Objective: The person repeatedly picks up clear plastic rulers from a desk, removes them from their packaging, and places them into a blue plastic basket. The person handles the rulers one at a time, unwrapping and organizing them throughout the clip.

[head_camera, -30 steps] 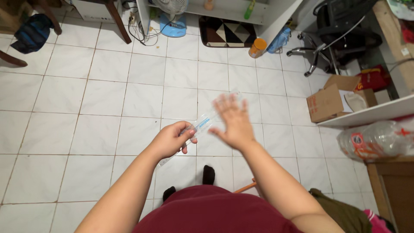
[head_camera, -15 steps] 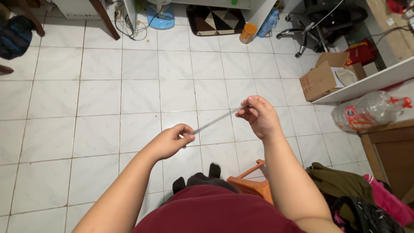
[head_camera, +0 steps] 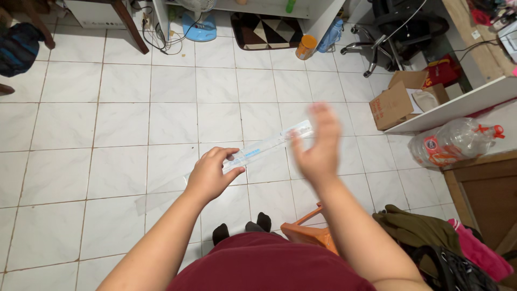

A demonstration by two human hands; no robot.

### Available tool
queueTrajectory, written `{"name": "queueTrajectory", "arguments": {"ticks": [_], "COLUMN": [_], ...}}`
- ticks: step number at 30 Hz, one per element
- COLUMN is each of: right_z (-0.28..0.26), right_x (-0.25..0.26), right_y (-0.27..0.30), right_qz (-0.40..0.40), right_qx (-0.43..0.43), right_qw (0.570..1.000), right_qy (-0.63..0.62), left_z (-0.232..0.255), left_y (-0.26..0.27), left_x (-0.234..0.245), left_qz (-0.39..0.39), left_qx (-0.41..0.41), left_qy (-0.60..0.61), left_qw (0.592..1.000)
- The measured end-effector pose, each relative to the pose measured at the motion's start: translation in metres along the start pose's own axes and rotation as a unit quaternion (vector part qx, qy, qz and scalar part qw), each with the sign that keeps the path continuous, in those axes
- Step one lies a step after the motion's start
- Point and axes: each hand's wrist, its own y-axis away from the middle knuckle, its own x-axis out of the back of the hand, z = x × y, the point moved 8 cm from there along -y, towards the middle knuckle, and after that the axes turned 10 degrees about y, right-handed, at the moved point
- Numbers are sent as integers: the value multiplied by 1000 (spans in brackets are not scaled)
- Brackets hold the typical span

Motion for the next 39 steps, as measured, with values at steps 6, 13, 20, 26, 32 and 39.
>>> {"name": "queueTrajectory", "arguments": {"ticks": [6, 13, 20, 26, 32, 39], "right_z": [-87, 33, 3, -113, -105, -160], "right_x": [-68, -90, -66, -104, -143, -141], "right_y": [60, 51, 44, 66, 16, -40], "right_qz": [-285, -288, -148, -304, -269, -194], "right_qx": [243, -24, 38, 292, 201, 217], "right_qw": [927, 944, 988, 907, 940, 948], "right_qy": [-5, 161, 23, 17, 53, -131], "left_z": [12, 12, 5, 2, -20, -52], "left_y": [1, 12, 16, 38, 79, 102], "left_x": [-7, 5, 14, 60, 122, 172], "left_qz": [50, 85, 86, 123, 190, 268], "left_qx": [-56, -94, -90, -135, -96, -23], "left_qy": [35, -46, -51, -31, -55, -81], "left_qw": [997, 991, 991, 983, 976, 960]}}
